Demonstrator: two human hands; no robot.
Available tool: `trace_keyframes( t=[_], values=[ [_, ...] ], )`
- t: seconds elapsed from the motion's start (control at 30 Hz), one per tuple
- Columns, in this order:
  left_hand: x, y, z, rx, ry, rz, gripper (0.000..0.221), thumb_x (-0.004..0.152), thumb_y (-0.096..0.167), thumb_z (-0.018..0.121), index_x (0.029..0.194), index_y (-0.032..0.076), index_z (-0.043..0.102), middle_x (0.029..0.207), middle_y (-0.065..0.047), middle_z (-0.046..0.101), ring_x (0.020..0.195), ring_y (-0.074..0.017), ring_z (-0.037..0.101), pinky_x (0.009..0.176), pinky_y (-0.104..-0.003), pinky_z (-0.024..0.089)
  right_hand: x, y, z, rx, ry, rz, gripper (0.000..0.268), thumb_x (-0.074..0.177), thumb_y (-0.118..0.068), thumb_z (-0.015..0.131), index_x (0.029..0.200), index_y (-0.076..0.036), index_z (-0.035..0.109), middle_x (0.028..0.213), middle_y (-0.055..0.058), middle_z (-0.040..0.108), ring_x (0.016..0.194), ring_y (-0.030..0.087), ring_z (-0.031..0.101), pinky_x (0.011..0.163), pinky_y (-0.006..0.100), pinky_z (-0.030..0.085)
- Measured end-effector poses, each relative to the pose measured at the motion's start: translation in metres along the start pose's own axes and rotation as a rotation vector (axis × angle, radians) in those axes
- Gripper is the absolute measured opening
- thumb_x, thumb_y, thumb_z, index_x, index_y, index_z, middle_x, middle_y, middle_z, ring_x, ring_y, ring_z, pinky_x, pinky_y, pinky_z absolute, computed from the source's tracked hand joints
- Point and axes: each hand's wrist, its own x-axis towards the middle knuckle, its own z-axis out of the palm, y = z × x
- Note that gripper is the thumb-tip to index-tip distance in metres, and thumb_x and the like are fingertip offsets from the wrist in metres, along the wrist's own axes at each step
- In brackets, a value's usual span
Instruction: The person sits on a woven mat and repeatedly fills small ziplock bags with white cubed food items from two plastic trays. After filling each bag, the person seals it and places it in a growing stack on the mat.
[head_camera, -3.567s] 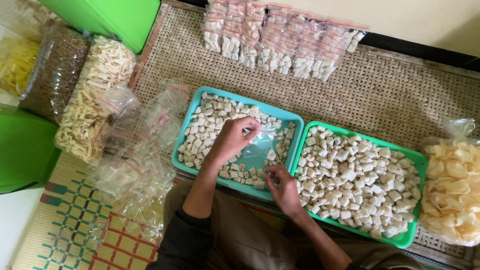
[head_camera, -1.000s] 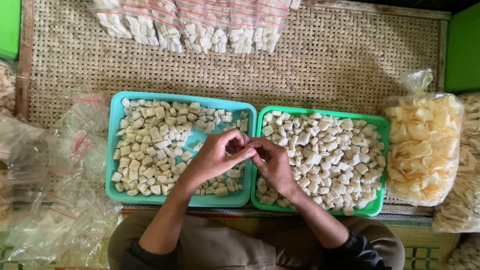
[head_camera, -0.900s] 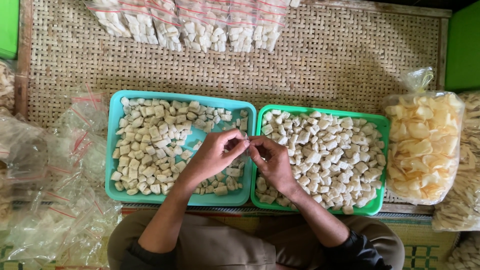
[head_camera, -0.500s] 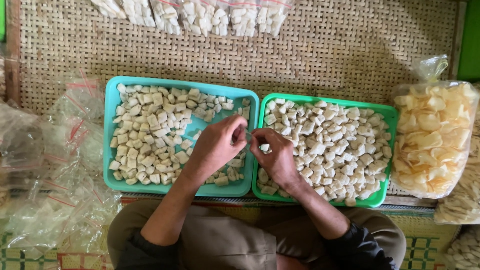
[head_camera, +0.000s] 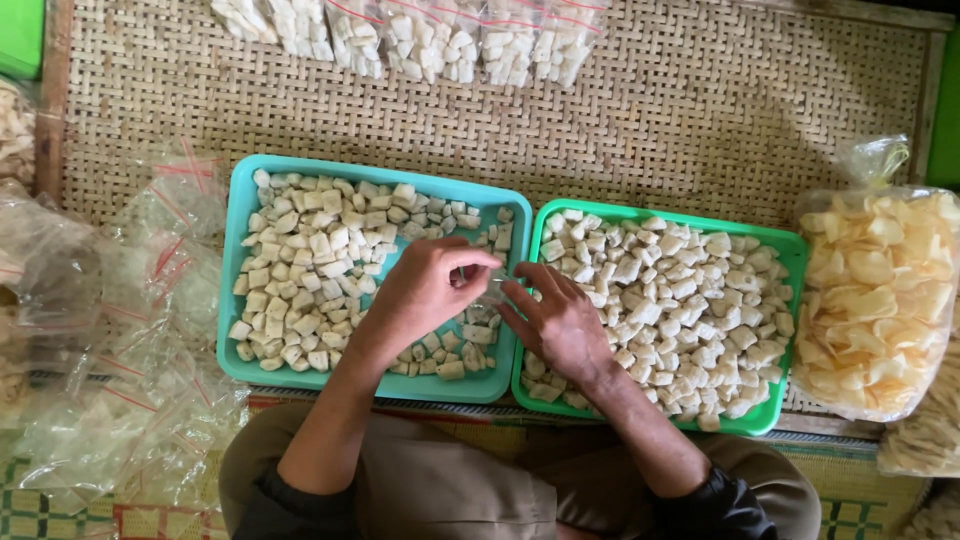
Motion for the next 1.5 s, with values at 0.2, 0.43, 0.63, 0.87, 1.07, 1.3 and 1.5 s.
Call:
trace_keyframes(
  t=[0.2,0.43,0.63,0.87,1.07,1.3,1.5],
  values=[
    [-0.008,0.023,-0.025,-0.041,-0.240,0.031,0.071,0.077,0.030,0.090,0.130,-0.009,0.062,0.111,-0.036,0.064,0.097,-0.0466,0.063,0.087,-0.058,0.055,0.001,-0.009,0.001,0.334,0.035,0.186,0.008,0.094,-0.014,0.075,0.098,-0.008,0.071,0.106,0.015,0.070,0.083,0.036,0.072,0.068,0.041,0.059],
    [-0.007,0.004,0.012,0.198,-0.140,0.031,0.093,0.066,0.024,0.097,0.145,0.006,0.051,0.132,-0.025,0.059,0.125,-0.0430,0.057,0.106,-0.069,0.042,0.011,-0.016,-0.013,0.449,0.042,0.187,0.013,0.099,-0.020,0.068,0.100,-0.009,0.075,0.115,0.020,0.064,0.083,0.041,0.068,0.069,0.049,0.059],
    [-0.011,-0.023,0.013,0.234,-0.101,0.006,0.072,0.084,0.002,0.077,0.149,0.006,0.047,0.117,-0.019,0.073,0.104,-0.0335,0.073,0.091,-0.051,0.054,-0.016,0.018,0.005,0.394,0.146,0.158,0.018,0.099,-0.020,0.068,0.111,-0.015,0.081,0.118,0.013,0.045,0.104,0.035,0.054,0.079,0.043,0.055],
    [-0.014,0.031,-0.050,-0.695,-0.278,-0.320,0.118,0.080,0.026,0.085,0.164,0.003,0.005,0.150,-0.046,0.033,0.136,-0.0663,0.033,0.111,-0.073,0.031,-0.038,0.041,0.008,0.343,0.217,0.080,0.028,0.096,-0.026,0.071,0.121,-0.018,0.081,0.101,0.005,0.035,0.090,0.024,0.042,0.083,0.039,0.049],
    [-0.008,0.017,-0.026,-0.807,-0.181,-0.407,0.052,0.102,0.028,0.059,0.140,-0.007,0.054,0.139,-0.037,0.055,0.127,-0.0495,0.058,0.103,-0.056,0.051,-0.064,0.059,0.039,0.196,0.239,-0.024,0.025,0.096,-0.035,0.070,0.117,-0.025,0.082,0.097,0.004,0.039,0.088,0.023,0.045,0.082,0.040,0.048],
    [-0.004,0.019,-0.022,-0.587,0.051,-0.227,0.027,0.106,0.020,0.056,0.119,0.002,0.072,0.106,-0.020,0.076,0.079,-0.0207,0.069,0.071,-0.031,0.059,-0.085,0.079,0.062,-0.013,0.334,-0.132,0.026,0.101,-0.041,0.064,0.118,-0.033,0.081,0.100,0.006,0.043,0.093,0.027,0.048,0.084,0.040,0.048],
    [-0.004,0.011,-0.018,-0.830,-0.013,-0.293,0.030,0.106,0.021,0.053,0.114,-0.004,0.069,0.106,-0.027,0.074,0.091,-0.0353,0.076,0.084,-0.050,0.063,-0.004,0.019,-0.011,-0.127,0.236,0.020,0.052,0.094,-0.071,0.057,0.140,-0.047,0.063,0.139,0.019,0.032,0.131,0.036,0.029,0.113,0.053,0.035]
  ],
)
